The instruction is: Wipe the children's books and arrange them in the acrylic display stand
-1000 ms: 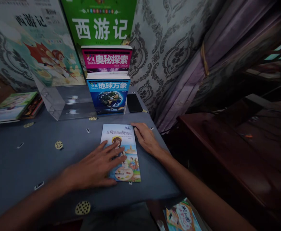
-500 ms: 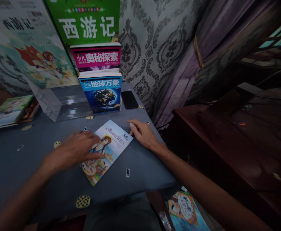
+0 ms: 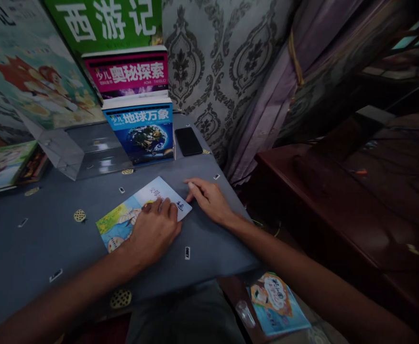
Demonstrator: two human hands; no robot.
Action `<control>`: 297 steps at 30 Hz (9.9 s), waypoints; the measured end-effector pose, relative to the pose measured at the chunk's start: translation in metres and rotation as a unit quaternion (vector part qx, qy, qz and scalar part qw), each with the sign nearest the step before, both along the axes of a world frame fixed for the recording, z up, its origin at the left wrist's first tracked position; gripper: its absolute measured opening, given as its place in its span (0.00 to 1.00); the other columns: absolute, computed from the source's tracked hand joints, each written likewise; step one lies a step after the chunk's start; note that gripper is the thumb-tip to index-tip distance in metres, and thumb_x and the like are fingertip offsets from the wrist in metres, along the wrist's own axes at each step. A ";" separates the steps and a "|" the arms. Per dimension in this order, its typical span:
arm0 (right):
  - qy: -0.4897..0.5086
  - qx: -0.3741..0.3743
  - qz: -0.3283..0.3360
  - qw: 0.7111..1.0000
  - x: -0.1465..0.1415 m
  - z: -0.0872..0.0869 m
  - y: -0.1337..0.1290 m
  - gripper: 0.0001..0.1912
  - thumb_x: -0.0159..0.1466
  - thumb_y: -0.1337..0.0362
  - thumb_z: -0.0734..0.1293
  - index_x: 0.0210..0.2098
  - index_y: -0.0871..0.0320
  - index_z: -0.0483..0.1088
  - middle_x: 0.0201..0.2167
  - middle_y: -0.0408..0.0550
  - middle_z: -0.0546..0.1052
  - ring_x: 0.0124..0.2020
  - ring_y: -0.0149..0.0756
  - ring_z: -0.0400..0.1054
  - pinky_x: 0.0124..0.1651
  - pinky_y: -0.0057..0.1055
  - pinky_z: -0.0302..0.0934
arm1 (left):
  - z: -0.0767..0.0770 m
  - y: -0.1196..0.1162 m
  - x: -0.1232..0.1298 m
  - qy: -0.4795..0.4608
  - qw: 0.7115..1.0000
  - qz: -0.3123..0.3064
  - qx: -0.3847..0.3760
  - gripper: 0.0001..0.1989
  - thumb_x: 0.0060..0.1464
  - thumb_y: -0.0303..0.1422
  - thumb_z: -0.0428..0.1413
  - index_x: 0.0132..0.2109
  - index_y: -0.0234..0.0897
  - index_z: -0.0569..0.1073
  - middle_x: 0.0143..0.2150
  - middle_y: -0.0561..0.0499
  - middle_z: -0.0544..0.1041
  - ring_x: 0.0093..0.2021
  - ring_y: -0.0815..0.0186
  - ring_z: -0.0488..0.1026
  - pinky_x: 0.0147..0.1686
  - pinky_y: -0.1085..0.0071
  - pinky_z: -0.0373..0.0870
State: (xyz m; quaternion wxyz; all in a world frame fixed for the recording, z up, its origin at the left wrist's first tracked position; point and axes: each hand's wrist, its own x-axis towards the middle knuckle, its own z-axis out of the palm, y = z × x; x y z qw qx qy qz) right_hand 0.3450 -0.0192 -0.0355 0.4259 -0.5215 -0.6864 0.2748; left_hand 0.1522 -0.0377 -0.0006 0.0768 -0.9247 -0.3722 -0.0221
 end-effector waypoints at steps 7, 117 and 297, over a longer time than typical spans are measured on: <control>0.021 -0.014 -0.021 0.999 0.002 0.002 -0.013 0.18 0.72 0.55 0.56 0.47 0.56 0.74 0.27 0.44 0.80 0.32 0.38 0.76 0.40 0.33 0.66 | 0.005 0.000 0.002 0.011 1.000 -0.014 -0.012 0.12 0.64 0.33 0.50 0.44 0.30 0.75 0.44 0.36 0.80 0.47 0.49 0.77 0.41 0.55 0.76; -0.109 0.148 0.226 0.957 -0.050 0.007 -0.068 0.11 0.71 0.67 0.60 0.44 0.58 0.75 0.36 0.51 0.81 0.40 0.40 0.72 0.46 0.40 0.68 | 0.009 0.004 -0.097 -0.078 0.992 -0.051 -0.091 0.16 0.69 0.36 0.45 0.49 0.36 0.76 0.51 0.43 0.79 0.51 0.58 0.76 0.50 0.59 0.75; -0.300 0.032 0.287 0.909 -0.071 -0.001 -0.042 0.38 0.72 0.47 0.58 0.73 0.57 0.43 0.74 0.55 0.47 0.75 0.45 0.37 0.74 0.53 0.38 | -0.043 0.021 -0.161 -0.196 0.965 -0.126 -0.122 0.28 0.66 0.32 0.51 0.70 0.50 0.58 0.68 0.47 0.66 0.71 0.57 0.56 0.69 0.46 0.50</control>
